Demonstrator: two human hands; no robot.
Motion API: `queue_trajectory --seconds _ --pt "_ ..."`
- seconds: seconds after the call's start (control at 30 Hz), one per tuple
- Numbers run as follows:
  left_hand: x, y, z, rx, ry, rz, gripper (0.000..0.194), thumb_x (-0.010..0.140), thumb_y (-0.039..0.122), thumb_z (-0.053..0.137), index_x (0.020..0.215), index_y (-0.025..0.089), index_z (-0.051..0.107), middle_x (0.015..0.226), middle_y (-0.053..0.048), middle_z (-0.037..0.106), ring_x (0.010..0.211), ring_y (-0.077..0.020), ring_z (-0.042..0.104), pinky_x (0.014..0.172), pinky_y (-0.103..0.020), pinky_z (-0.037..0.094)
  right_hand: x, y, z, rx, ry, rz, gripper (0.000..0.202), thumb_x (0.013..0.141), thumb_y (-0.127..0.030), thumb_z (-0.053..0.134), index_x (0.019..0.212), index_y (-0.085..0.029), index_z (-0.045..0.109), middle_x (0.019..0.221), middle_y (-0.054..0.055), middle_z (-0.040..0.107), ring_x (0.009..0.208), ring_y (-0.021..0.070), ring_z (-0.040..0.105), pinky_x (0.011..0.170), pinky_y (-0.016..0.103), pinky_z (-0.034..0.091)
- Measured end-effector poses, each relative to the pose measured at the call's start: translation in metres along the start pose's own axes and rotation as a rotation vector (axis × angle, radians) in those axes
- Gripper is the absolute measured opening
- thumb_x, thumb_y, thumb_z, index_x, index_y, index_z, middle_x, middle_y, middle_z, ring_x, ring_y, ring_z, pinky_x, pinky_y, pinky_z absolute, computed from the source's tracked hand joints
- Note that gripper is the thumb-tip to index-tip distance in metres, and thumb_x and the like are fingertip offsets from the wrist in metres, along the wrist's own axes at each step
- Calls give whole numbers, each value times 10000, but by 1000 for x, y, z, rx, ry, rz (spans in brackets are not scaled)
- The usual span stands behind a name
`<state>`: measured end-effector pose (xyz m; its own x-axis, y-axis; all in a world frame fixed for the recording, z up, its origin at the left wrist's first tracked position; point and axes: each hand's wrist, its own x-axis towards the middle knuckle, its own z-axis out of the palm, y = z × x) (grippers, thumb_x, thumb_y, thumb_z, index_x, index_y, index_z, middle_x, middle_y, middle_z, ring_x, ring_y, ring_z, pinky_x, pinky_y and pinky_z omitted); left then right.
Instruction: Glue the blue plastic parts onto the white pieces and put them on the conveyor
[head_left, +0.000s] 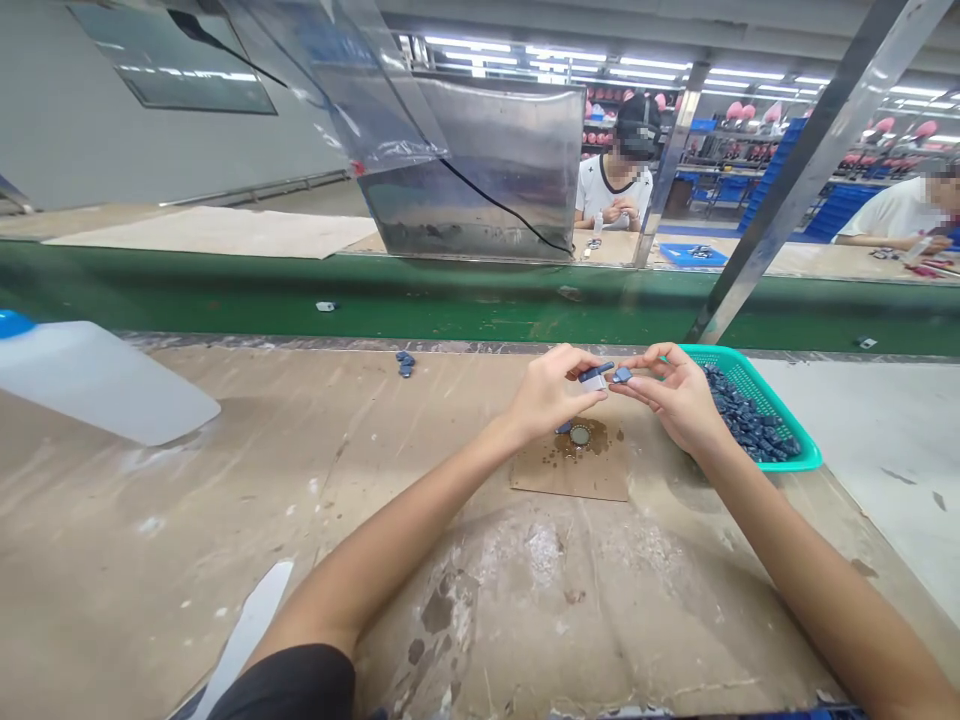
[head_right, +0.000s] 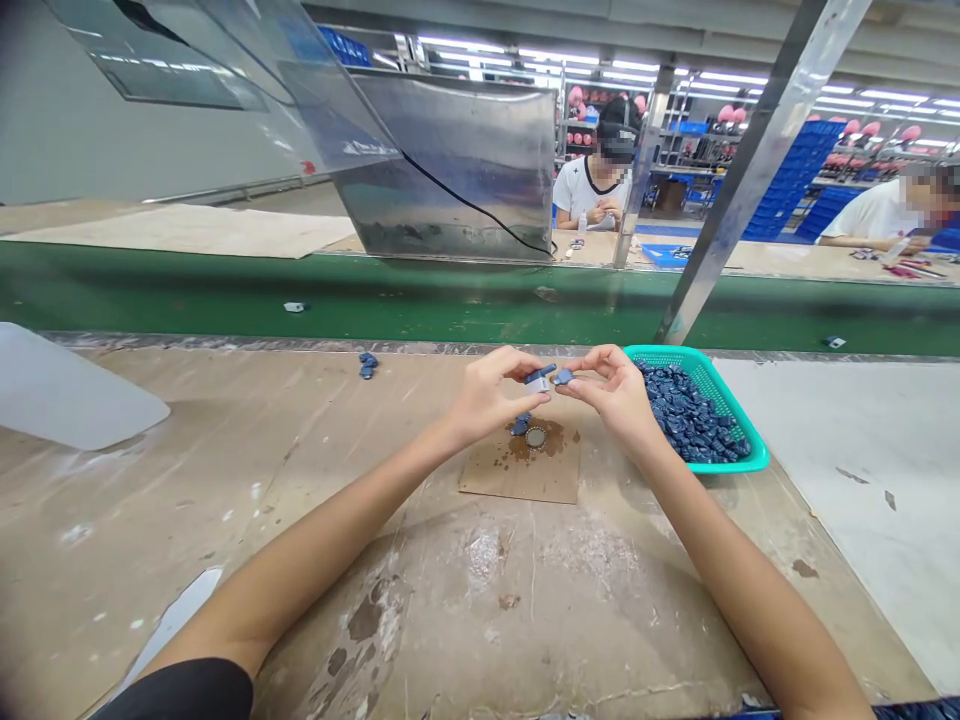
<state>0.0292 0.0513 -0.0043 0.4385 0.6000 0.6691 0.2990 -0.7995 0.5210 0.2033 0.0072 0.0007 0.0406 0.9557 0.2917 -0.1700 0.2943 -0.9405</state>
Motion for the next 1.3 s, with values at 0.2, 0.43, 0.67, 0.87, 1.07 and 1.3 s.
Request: queue_trajectory --seconds 0.2,0.43,0.67,0.87,1.07,1.3 --pt "-1 3 2 52 -13 27 184 681 190 687 843 164 602 760 8 603 694 -105 525 638 -219 443 -1 4 2 -2 0 12 383 604 -249 771 794 -198 442 860 -7 599 796 168 634 755 393 569" --pt "-3 5 3 100 28 60 158 673 189 696 788 157 591 701 22 574 645 -87 504 596 -192 414 -6 3 9 -157 36 -86 377 611 -236 761 776 -200 424 798 -5 616 808 172 644 754 329 556" --pt "-3 7 3 93 59 54 157 693 235 690 805 163 608 718 16 597 655 -91 525 600 -192 422 -7 3 10 -145 79 -60 371 576 -239 786 762 -184 470 790 6 639 816 177 651 729 296 558" --pt "-3 14 -1 112 90 89 138 732 262 644 846 186 624 751 8 625 671 -109 559 631 -217 449 -5 1 16 77 96 31 415 521 -330 815 696 -176 471 694 -30 595 787 172 646 661 290 575" --pt "-3 25 -5 137 125 237 121 741 257 627 855 217 622 747 6 639 655 -130 584 605 -247 467 -1 -8 6 327 -89 273 506 407 -260 876 714 -174 483 688 -54 578 678 106 607 621 228 559" --pt "-4 37 -4 84 154 301 147 729 187 629 872 218 616 755 1 634 657 -129 591 606 -248 484 -6 -21 1 372 -431 487 558 531 -352 840 949 -162 523 823 36 647 767 158 640 726 259 520"
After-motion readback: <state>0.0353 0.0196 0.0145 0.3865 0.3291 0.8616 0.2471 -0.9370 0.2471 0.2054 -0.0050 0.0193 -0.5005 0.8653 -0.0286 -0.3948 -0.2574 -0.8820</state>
